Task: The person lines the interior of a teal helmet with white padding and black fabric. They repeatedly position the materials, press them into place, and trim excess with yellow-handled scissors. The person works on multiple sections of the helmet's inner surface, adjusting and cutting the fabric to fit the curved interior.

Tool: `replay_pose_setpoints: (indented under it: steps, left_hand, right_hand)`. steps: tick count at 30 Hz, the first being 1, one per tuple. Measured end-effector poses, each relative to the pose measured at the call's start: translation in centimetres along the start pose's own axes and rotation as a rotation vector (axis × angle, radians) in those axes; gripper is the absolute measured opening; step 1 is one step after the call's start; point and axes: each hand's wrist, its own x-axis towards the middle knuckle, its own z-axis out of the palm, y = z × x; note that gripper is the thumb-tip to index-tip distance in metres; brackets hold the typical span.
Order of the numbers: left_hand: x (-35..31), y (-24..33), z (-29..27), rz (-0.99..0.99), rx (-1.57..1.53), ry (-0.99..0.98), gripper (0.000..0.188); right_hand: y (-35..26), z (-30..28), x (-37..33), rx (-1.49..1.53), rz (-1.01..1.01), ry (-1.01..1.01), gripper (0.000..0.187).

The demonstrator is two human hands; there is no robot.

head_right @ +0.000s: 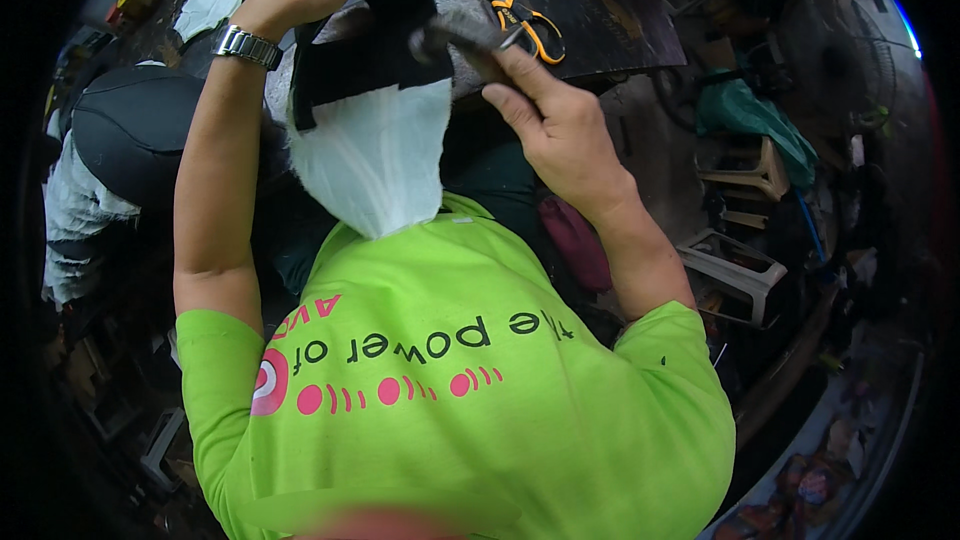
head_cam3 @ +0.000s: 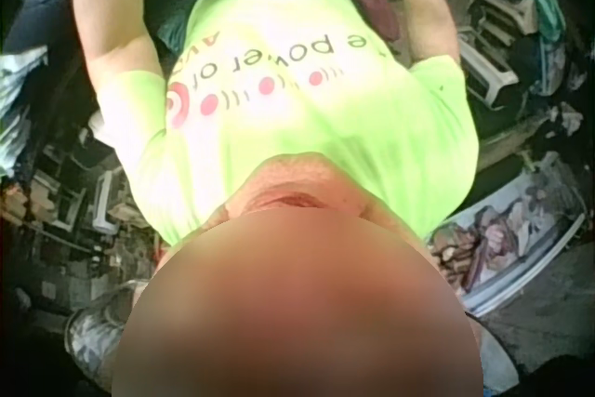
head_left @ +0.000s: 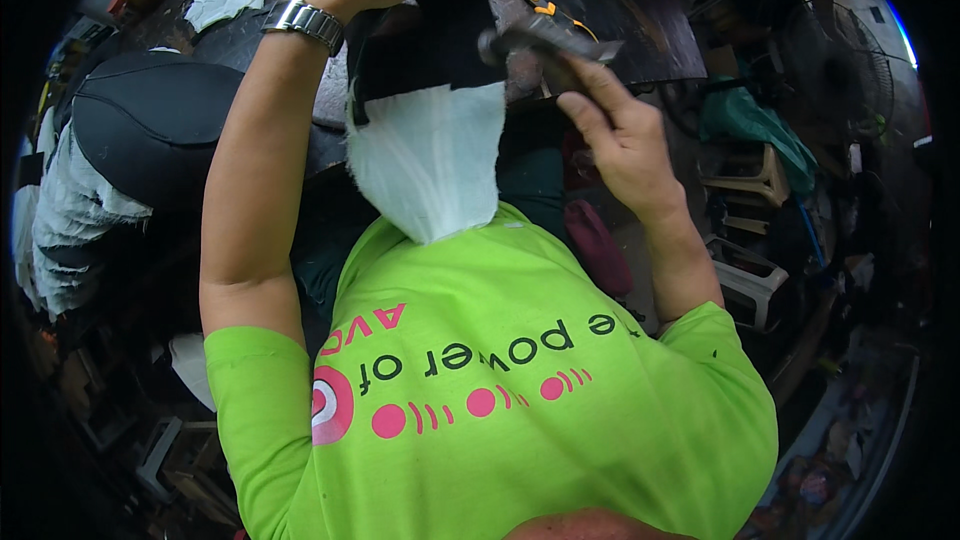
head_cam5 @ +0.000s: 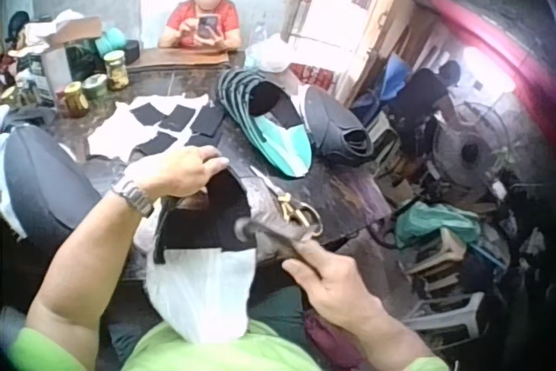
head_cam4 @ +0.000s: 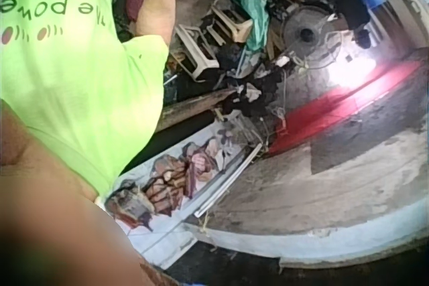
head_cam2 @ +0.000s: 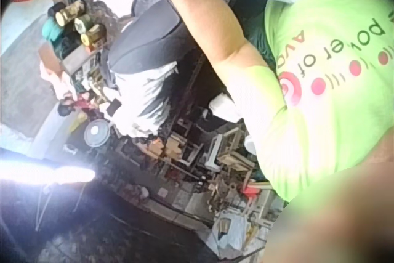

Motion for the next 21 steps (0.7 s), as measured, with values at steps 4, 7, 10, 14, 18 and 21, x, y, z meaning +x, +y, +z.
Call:
replay_pose_setpoints:
  steps: [4,7,10,14,18,21]
  left_hand:
    - [-0.5,0.9,-0.3,-0.322,-0.199,-0.075,0.047]
    - [-1.0,1.6,-0.5,-0.427,-0.300,-0.063,0.045]
    - [-1.6,1.9,-0.3,-0.326,-0.497,0.106,0.046]
    - [-2.5,1.2,0.6,-0.329,-0.621,0.171,0.045]
    - [-3.5,0.3,1.1,-0.287,-0.744,0.146,0.042]
    - [-3.6,0.3,1.2,-0.242,-0.717,0.155,0.039]
  right_hand:
    - [-1.1,2.2,1.4,0.164,-0.225,0.169,0.042]
    - [-1.0,3.6,2.2,-0.240,0.120,-0.239,0.043]
    - [-0.7,2.7,2.0,-0.122,-0.102,-0.043,0.041]
    - [-0.6,2.9,1.7,0.117,-0.215,0.077,0.035]
    - [-1.0,4.3,2.5,-0.441,-0.078,-0.320,0.045]
    - [-1.9,5.7,3.4,-0.390,-0.206,-0.362,0.046]
